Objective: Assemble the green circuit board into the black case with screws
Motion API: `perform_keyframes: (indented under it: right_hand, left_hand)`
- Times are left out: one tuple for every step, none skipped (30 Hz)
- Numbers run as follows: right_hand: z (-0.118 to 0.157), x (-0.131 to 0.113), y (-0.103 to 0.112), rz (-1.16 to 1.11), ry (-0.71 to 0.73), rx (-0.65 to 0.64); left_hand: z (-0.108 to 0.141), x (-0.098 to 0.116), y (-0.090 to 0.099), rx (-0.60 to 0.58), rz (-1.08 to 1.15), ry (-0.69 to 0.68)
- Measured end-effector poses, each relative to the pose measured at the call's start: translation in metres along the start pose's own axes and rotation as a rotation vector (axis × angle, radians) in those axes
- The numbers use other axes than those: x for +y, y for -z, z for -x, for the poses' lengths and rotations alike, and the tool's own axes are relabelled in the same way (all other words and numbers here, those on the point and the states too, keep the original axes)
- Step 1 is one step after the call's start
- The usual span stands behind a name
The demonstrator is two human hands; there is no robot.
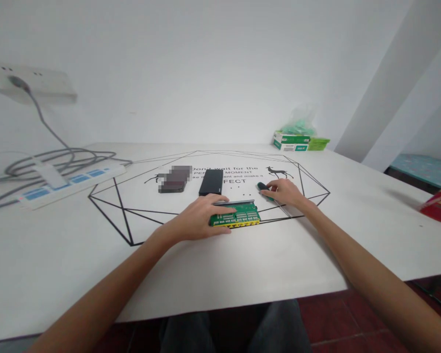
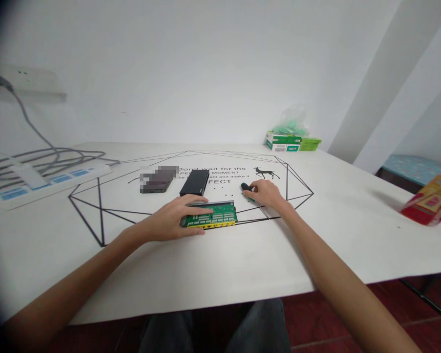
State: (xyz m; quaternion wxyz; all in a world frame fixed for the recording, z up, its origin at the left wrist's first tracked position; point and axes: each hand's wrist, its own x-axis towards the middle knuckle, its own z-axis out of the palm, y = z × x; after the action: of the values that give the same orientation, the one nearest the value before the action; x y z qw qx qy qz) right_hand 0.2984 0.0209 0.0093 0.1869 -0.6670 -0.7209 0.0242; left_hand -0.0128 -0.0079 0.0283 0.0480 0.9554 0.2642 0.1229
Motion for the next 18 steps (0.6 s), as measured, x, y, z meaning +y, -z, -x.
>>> perform_keyframes:
  right_hand:
    - [0.000,0.000,-0.001,-0.012,0.011,-0.004]
    - [0.000,0.000,-0.001,-0.027,0.013,-0.003]
    - [0.000,0.001,-0.001,-0.043,0.007,0.006]
    - [0.000,0.001,-0.001,-0.059,-0.001,0.021]
    - [0.000,0.001,0.000,-0.074,-0.009,0.042]
    - [0.000,0.001,0.001,-0.087,-0.019,0.073]
    - [0.000,0.001,0.003,-0.099,-0.032,0.113]
    - [0.001,0.002,0.005,-0.116,-0.049,0.160]
    - [0.001,0.002,0.007,-0.139,-0.071,0.214]
    - [0.002,0.001,0.010,-0.177,-0.097,0.270]
    - [0.003,0.001,0.013,-0.232,-0.123,0.326]
    - [0.004,0.000,0.017,-0.305,-0.148,0.384]
    - [0.005,-0.001,0.020,-0.396,-0.171,0.440]
    - [0.006,-0.002,0.023,-0.497,-0.195,0.501]
    - [0.007,-0.003,0.025,-0.602,-0.220,0.558]
    - [0.007,-0.004,0.027,-0.700,-0.242,0.608]
    - [0.007,-0.005,0.029,-0.784,-0.263,0.649]
    - [0.008,-0.006,0.030,-0.847,-0.280,0.677]
  left_hand:
    - [0.000,0.000,0.000,-0.002,0.002,0.000]
    - [-0.001,-0.001,0.000,-0.004,0.005,0.000]
    - [-0.001,-0.001,0.000,-0.005,0.010,0.000]
    - [-0.001,-0.001,0.000,-0.005,0.015,0.001]
    - [-0.001,-0.001,0.000,-0.005,0.020,0.001]
    - [-0.001,-0.001,0.000,-0.005,0.026,0.001]
    - [-0.001,-0.001,0.000,-0.004,0.033,0.002]
    - [-0.001,-0.001,0.000,-0.001,0.041,0.005]
    - [-0.001,-0.001,0.000,0.000,0.050,0.009]
    - [0.000,-0.001,0.000,-0.002,0.057,0.014]
    - [0.000,0.000,0.001,-0.005,0.062,0.021]
    - [0.000,0.000,0.001,-0.008,0.063,0.027]
    - [0.000,0.000,0.001,-0.011,0.065,0.031]
    - [0.001,0.001,0.001,-0.009,0.068,0.032]
    - [0.001,0.001,0.001,-0.004,0.074,0.030]
    - [0.001,0.002,0.001,0.005,0.083,0.024]
    - [0.001,0.002,0.002,0.014,0.093,0.019]
    - [0.001,0.003,0.002,0.020,0.102,0.017]
